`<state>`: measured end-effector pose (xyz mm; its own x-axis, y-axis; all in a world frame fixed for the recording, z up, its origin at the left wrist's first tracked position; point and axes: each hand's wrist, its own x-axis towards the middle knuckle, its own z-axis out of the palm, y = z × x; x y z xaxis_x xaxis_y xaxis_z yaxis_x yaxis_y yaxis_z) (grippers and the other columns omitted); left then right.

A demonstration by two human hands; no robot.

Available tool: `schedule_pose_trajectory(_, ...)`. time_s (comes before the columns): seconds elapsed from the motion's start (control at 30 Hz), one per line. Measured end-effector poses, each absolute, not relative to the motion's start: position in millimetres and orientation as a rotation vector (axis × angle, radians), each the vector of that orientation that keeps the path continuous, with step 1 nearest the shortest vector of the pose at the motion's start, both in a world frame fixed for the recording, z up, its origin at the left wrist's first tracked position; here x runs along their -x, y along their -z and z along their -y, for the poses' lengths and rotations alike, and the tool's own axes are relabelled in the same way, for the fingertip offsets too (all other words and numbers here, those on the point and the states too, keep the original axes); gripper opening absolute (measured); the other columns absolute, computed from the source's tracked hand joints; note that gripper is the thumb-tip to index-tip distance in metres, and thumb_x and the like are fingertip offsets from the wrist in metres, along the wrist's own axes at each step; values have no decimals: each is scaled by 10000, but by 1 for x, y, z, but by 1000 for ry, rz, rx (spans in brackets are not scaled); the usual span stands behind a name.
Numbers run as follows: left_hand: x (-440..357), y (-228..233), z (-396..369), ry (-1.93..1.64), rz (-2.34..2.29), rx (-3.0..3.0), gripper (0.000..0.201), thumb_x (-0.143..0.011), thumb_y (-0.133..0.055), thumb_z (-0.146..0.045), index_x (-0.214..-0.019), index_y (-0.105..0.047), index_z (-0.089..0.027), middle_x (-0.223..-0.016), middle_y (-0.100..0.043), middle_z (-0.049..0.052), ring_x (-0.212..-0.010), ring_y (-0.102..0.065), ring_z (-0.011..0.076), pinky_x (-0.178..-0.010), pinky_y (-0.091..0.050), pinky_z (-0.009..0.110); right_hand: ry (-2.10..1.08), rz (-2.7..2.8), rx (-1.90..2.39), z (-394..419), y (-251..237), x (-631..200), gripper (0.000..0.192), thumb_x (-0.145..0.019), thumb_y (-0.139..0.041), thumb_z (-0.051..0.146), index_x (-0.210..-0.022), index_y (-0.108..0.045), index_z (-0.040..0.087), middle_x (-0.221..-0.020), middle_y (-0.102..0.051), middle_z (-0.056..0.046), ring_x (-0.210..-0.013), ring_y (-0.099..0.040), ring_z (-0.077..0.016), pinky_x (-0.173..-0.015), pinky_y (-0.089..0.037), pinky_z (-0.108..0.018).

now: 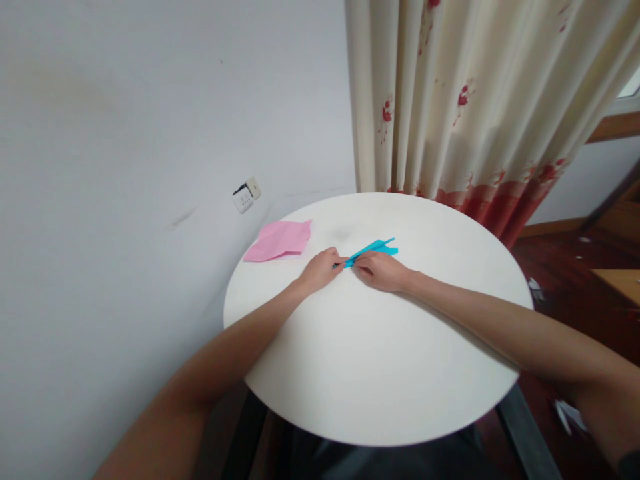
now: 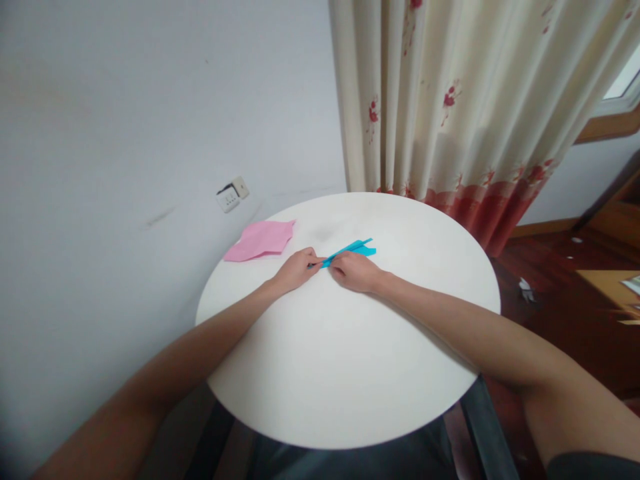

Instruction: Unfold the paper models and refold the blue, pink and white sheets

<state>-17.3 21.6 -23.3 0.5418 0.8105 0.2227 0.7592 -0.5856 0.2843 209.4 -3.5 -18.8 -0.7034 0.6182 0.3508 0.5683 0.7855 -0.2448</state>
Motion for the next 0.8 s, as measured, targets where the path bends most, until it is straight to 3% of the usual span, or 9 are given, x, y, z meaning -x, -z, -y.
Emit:
schedule_pose_trajectory(0.13, 16, 21, -19, -440, -1361, -2688, 326, -969, -527, -246, -1194, -751, -322, -894, -561, 26, -817, -592, 179, -748, -444, 266, -91, 2500, 874, 2, 20, -210, 239, -946, -507, 106, -1008, -737, 128, -1017, -708, -130, -956, -621, -245, -858, -458, -343)
schedule_pose_trajectory(0.33, 15, 20, -16, -401, -1364, -2749, 298, -958, -513, -216, -1128, -755, -253, -950, -578, 45, -855, -610, 191, -792, -467, 282, 77, 2387, 949, 0, 27, -210, 341, -964, -546, 188, -1283, -662, 158, -1354, -595, -167, -1262, -495, -315, -1059, -387, -470)
schedule_pose_trajectory(0.6, 11, 17, -11, -318, -1231, -2840, 373, -1052, -379, -266, -1246, -694, -216, -1017, -580, 79, -952, -581, 212, -884, -463, 323, -48, 2576, 1018, -4, 36, -210, 381, -1051, -436, 322, -1298, -627, 104, -1414, -577, -206, -1356, -493, -332, -1124, -336, -529)
schedule_pose_trajectory(0.8, 10, 21, -13, -332, -1233, -2916, 372, -1025, -414, -209, -1315, -642, -258, -1132, -573, 93, -1068, -545, 241, -964, -449, 381, -119, 2644, 1091, -5, 39, -213, 563, -1052, -422, 428, -1473, -481, 60, -1576, -395, -242, -1478, -352, -347, -1181, -302, -531)
